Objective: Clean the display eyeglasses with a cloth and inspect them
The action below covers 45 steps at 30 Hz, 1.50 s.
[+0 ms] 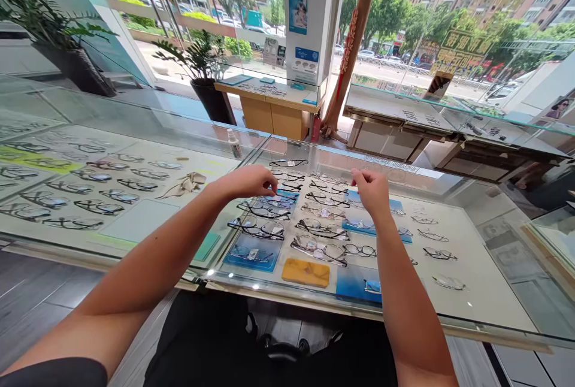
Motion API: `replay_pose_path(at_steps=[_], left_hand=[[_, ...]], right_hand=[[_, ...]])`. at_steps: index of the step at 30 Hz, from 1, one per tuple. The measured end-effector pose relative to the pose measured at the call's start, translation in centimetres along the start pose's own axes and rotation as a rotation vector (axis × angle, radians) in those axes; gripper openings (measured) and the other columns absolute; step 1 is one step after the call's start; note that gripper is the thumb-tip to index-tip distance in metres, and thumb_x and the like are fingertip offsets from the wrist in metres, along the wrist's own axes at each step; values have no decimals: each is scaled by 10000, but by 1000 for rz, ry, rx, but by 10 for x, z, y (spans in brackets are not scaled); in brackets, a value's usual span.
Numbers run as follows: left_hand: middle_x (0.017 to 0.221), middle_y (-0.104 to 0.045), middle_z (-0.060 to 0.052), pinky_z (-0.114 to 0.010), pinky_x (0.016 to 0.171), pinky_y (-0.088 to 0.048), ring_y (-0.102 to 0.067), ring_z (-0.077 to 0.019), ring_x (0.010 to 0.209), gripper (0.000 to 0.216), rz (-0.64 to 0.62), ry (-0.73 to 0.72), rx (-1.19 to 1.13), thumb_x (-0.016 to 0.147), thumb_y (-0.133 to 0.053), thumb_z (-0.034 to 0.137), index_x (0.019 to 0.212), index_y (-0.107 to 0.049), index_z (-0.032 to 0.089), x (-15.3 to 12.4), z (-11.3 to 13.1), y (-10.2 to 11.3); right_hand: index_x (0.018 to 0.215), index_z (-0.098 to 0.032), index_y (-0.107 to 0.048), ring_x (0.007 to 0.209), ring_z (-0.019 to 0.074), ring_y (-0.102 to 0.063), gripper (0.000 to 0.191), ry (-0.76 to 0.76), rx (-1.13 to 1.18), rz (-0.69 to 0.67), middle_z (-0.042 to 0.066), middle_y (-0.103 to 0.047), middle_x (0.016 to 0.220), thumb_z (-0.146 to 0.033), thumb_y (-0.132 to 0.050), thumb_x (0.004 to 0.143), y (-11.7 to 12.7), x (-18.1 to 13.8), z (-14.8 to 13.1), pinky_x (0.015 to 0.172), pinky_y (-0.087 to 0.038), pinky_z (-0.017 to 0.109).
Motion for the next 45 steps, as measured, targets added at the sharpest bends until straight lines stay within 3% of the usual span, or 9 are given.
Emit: replay_pose_path(at_steps=[13, 22, 26, 30, 34, 45], left_hand=[[923, -821, -50, -311, 651, -362, -691, -220, 797, 177, -51, 21, 53, 871, -739, 287, 950, -896, 273, 4, -3, -6], [908, -806, -44, -311, 627, -344, -677, -213, 777, 147, -53, 24, 46, 865, -770, 336, 929, -885, 271, 3, -3, -6], [940, -813, -55, -310, 635, -363, -696, -229, 825, 229, 49, 57, 44, 902, -732, 423, 968, -868, 251, 2, -4, -2], [1061, -835, -72, -300, 703, -416, -734, -258, 967, 314, 177, 136, 87, 957, -659, 429, 1124, -853, 246, 7, -6, -4], [1164, -838, -88, -306, 774, -471, -749, -274, 1026, 333, 180, 123, 95, 976, -636, 398, 1168, -859, 243, 15, -8, -14], [1094, -847, -90, -312, 744, -452, -750, -266, 978, 311, 169, 102, 88, 961, -616, 356, 1088, -875, 239, 24, -18, -26]], right_hand=[[575, -226, -647, 496, 154, -458, 439, 16, -9, -28, -28, -454, 480, -500, -624, 917, -9, -2, 0, 565, -394, 325], [537, -228, -614, 499, 155, -479, 473, 0, 3, -18, -11, -489, 500, -489, -618, 931, -12, -6, -4, 558, -414, 323], [516, -227, -599, 479, 149, -474, 476, -30, 21, -31, -10, -493, 494, -479, -621, 921, -12, -5, -4, 554, -428, 325], [514, -225, -599, 463, 151, -485, 471, -36, 39, -37, -6, -508, 489, -473, -623, 914, -12, -5, -3, 541, -431, 327], [505, -225, -599, 453, 151, -486, 490, -34, 39, -42, -6, -510, 476, -485, -625, 920, -12, -4, -3, 544, -437, 329], [496, -228, -611, 468, 169, -533, 519, -41, 28, -50, -2, -515, 456, -507, -615, 933, -11, -4, -1, 582, -454, 341]])
Point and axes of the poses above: each hand's wrist, its own x-axis towards the middle knuckle, its own y-axis out of the back of the hand, z = x × y, the point moved 1 cm from there along x, towards the middle knuckle
